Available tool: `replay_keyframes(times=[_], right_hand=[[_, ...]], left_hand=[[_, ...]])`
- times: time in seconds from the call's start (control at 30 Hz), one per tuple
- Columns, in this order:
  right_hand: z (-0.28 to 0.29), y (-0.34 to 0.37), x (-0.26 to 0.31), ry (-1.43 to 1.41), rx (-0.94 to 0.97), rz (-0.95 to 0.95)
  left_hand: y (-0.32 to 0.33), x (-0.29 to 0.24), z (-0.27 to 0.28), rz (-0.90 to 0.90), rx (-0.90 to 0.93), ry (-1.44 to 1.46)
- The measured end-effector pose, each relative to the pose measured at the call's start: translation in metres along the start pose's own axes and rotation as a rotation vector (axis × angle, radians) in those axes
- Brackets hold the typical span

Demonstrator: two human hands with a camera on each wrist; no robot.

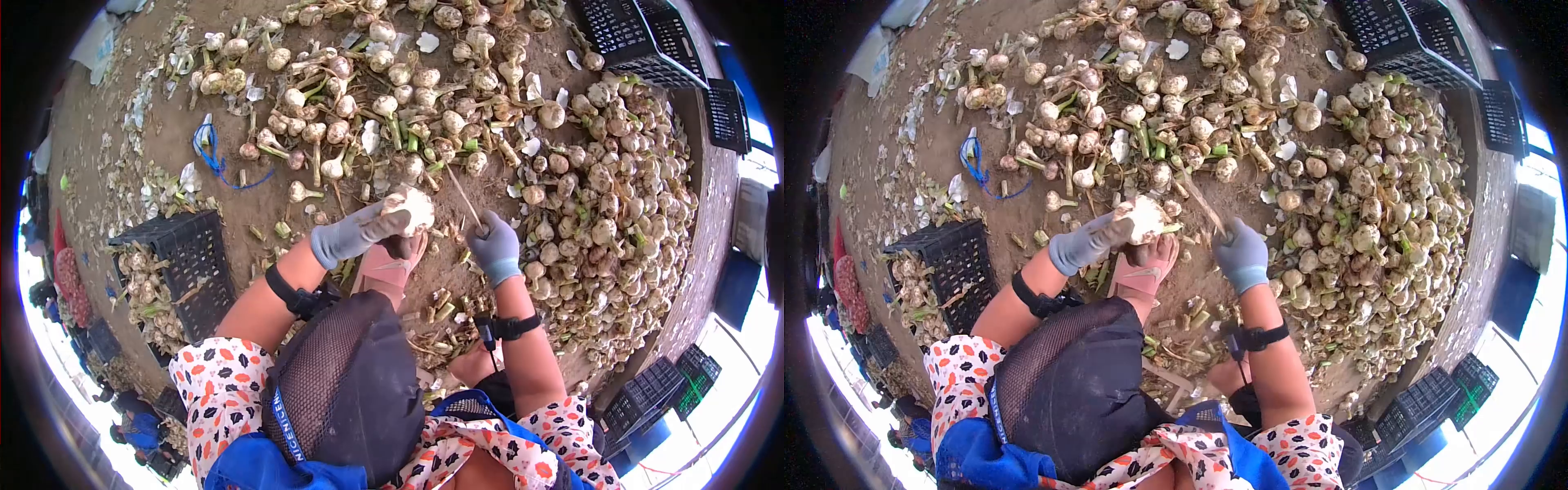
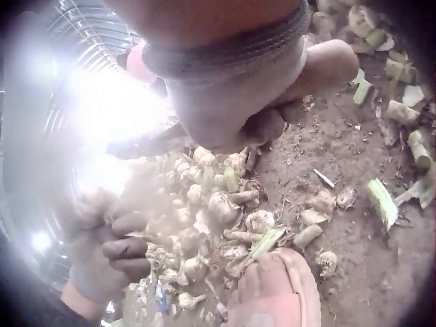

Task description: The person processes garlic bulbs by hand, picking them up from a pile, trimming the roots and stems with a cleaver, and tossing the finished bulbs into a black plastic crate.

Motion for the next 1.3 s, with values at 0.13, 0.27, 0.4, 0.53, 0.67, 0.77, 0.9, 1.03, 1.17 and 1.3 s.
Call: replay_keyframes(times=[0.13, 0.27, 0.4, 0.53, 0.67, 0.77, 0.9, 1.03, 1.17, 1.3], right_hand=[[-0.017, 0.009, -0.012, -0.226, 0.140, -0.071], [-0.009, 0.015, 0.012, -0.616, 0.287, -0.035], [0.018, 0.036, 0.073, -0.485, 0.392, 0.181], [0.000, 0.023, 0.072, -0.268, 0.258, 0.194], [-0.036, -0.003, -0.048, -0.442, 0.170, -0.195], [-0.053, 0.018, -0.053, -0.528, 0.304, -0.281], [-0.108, 0.035, -0.051, -0.590, 0.428, -0.279], [-0.099, 0.058, -0.013, -0.438, 0.497, -0.171], [-0.110, 0.064, -0.019, -0.233, 0.558, -0.067], [-0.118, 0.053, -0.040, -0.403, 0.583, -0.124]], left_hand=[[-0.016, -0.046, -0.055, -0.382, 0.326, -0.544], [-0.013, -0.037, -0.055, -0.347, 0.542, -1.435], [-0.008, -0.041, -0.066, -0.458, 0.600, -1.517], [0.010, -0.049, -0.101, -0.710, 0.726, -1.406], [0.010, -0.068, -0.077, -0.554, 0.586, -0.949], [-0.004, -0.095, 0.022, -0.572, 0.009, -1.006], [-0.037, -0.121, -0.095, -0.691, 0.274, -0.457], [-0.080, -0.162, -0.017, -0.604, -0.019, -0.935], [-0.065, -0.259, 0.176, -0.227, -0.951, -1.587], [-0.021, -0.266, 0.309, 0.494, -1.133, -1.493]])
Point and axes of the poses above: each hand's wrist, its own y-axis away from the middle knuckle, its own z-axis out of the back of the hand, x = y × z, the point moved 10 cm from there along -y, towards the middle knuckle, and after that the axes turned 11 degrees about -z, right-handed, at the moved point
